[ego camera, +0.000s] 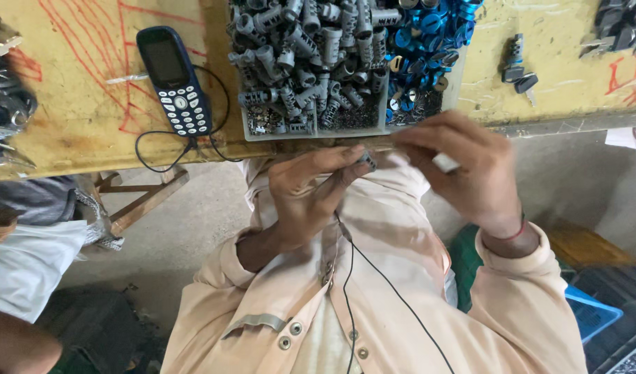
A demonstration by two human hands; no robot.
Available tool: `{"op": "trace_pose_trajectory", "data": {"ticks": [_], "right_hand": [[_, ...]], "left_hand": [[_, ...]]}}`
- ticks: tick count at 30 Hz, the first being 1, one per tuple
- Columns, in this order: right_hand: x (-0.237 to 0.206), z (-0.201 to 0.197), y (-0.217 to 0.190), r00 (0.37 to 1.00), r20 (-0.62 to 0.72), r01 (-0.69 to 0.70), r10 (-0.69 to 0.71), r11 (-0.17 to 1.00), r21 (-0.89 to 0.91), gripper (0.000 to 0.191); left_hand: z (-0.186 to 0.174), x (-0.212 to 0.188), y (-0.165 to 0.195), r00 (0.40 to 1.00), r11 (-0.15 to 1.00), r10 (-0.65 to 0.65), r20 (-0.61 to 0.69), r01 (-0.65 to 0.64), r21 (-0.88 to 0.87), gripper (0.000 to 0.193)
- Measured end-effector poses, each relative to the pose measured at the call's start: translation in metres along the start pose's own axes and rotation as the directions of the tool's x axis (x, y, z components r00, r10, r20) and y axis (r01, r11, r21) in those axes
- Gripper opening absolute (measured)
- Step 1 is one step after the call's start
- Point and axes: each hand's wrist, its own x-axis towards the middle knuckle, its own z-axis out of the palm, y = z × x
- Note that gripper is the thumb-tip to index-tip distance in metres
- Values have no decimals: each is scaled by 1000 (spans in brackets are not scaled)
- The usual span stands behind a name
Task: The person picks small gray and blue plastic components from a tray on the workbench and fits them together by hand, pressing parts into place one at a time and placing finished assemblies back into the tray.
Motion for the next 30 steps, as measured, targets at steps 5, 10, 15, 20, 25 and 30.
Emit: {"op": "trace_pose_trajectory", "data": {"ticks": [5,10,15,20,25,30], "right_hand": [[18,14,27,981,-188,-17,-49,942,-336,19],[10,19,46,974,-202,35,-106,944,-327,16],[14,19,50,977,-178,35,-115,916,-401,20],[-3,1,37,987,-73,-120,146,953,277,7],[-23,7,26,882,345,-472,322,565,677,18],[-25,17,31,886,337,-454,318,450,769,11]], "left_hand": [[-3,10,4,979,995,94,178,-98,9,20],[-6,15,0,958,991,125,258,-133,12,20],[-3,19,-10,924,976,195,328,-216,31,24],[-11,21,-11,861,874,302,408,-421,243,30],[-19,34,-4,740,705,418,527,-630,325,23],[-26,39,5,675,588,448,586,-717,375,16]]}}
